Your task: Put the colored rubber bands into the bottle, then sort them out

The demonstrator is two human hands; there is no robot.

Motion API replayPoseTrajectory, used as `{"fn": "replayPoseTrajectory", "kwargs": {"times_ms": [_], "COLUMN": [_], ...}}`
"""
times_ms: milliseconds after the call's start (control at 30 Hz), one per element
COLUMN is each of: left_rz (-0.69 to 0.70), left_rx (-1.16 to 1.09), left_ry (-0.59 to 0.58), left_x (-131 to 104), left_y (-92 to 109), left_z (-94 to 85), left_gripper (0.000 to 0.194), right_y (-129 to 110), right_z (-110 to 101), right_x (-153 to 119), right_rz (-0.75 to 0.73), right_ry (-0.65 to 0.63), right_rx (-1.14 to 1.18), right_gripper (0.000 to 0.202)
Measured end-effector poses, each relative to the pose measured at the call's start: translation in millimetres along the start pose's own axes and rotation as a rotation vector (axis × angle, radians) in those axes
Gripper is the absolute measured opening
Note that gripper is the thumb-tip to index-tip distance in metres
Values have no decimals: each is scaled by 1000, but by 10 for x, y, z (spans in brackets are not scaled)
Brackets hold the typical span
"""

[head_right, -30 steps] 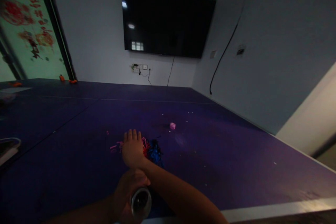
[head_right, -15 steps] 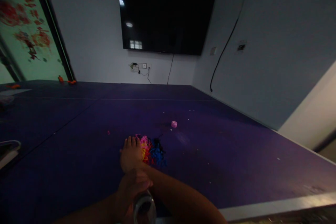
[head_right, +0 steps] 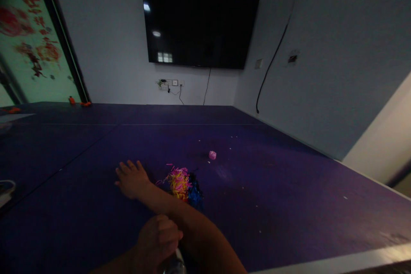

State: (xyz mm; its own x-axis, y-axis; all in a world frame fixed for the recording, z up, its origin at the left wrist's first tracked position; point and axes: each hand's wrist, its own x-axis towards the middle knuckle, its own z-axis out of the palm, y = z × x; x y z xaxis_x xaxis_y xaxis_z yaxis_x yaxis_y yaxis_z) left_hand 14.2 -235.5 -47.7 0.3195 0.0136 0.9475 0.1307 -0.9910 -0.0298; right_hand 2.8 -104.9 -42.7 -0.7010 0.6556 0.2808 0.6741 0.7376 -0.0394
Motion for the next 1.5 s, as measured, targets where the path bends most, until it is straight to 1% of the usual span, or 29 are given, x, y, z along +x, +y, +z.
{"fn": "replayPoseTrajectory", "kwargs": {"times_ms": [67, 133, 200, 267, 333, 367, 467, 567, 600, 633, 700, 767, 800, 833, 867, 900, 933, 1033, 1100, 1167, 1267, 1333, 1433, 1500], "left_rz": [31, 33, 23, -3, -22, -18, 10, 27, 27, 21, -16, -83, -135, -200, -276, -391, -499, -753, -871, -951, -989, -981, -973, -973], "left_rx": [20, 39, 46, 47, 38, 30, 18, 35, 40, 47, 64, 118, 162, 219, 272, 308, 320, 352, 332, 281, 226, 230, 257, 259], "left_ry": [-31, -48, -45, -13, -1, -18, -62, -65, -67, -64, -57, -24, 7, 53, 103, 149, 160, 227, 236, 230, 222, 217, 198, 188], "left_x": [16, 27, 34, 37, 35, 31, 13, 1, -1, -2, -10, -29, -41, -52, -63, -71, -77, -85, -91, -101, -115, -115, -105, -102], "left_y": [16, 29, 31, 21, 3, -8, -37, -46, -45, -45, -58, -103, -142, -192, -253, -321, -395, -614, -730, -810, -873, -892, -908, -915], "left_z": [-19, -29, -34, -41, -51, -57, -64, -57, -55, -57, -69, -92, -106, -118, -129, -137, -141, -142, -140, -144, -165, -184, -209, -218], "left_gripper": [34, 32, 30, 30, 34, 38, 45, 48, 49, 50, 51, 49, 48, 46, 44, 41, 38, 36, 37, 35, 36, 40, 43, 43], "right_y": [-95, -147, -158, -129, -61, -13, 172, 366, 415, 451, 476, 444, 418, 392, 374, 370, 383, 540, 716, 899, 1103, 1155, 1091, 976], "right_z": [108, 179, 205, 200, 179, 165, 99, -24, -77, -132, -242, -341, -385, -426, -464, -498, -527, -561, -532, -481, -419, -409, -439, -484], "right_x": [198, 336, 391, 348, 208, 108, -254, -623, -740, -857, -1096, -1334, -1445, -1540, -1616, -1666, -1689, -1608, -1479, -1343, -1194, -1153, -1176, -1239], "right_rz": [-52, -36, 60, 211, 355, 407, 494, 560, 552, 506, 316, 103, -33, -133, -210, -257, -286, -305, -300, -279, -246, -195, -124, -129], "right_ry": [-43, -88, -112, -116, -109, -101, -91, -66, -50, -39, -27, -57, -97, -125, -151, -175, -194, -201, -173, -142, -114, -98, -67, -59], "right_rx": [24, 51, 71, 61, 20, -5, -71, -180, -195, -197, -160, -87, -38, 4, 38, 64, 78, 55, 3, -57, -117, -134, -126, -96], "right_gripper": [47, 46, 46, 47, 45, 44, 43, 41, 41, 41, 41, 43, 47, 47, 41, 39, 38, 41, 41, 41, 39, 38, 40, 42]}}
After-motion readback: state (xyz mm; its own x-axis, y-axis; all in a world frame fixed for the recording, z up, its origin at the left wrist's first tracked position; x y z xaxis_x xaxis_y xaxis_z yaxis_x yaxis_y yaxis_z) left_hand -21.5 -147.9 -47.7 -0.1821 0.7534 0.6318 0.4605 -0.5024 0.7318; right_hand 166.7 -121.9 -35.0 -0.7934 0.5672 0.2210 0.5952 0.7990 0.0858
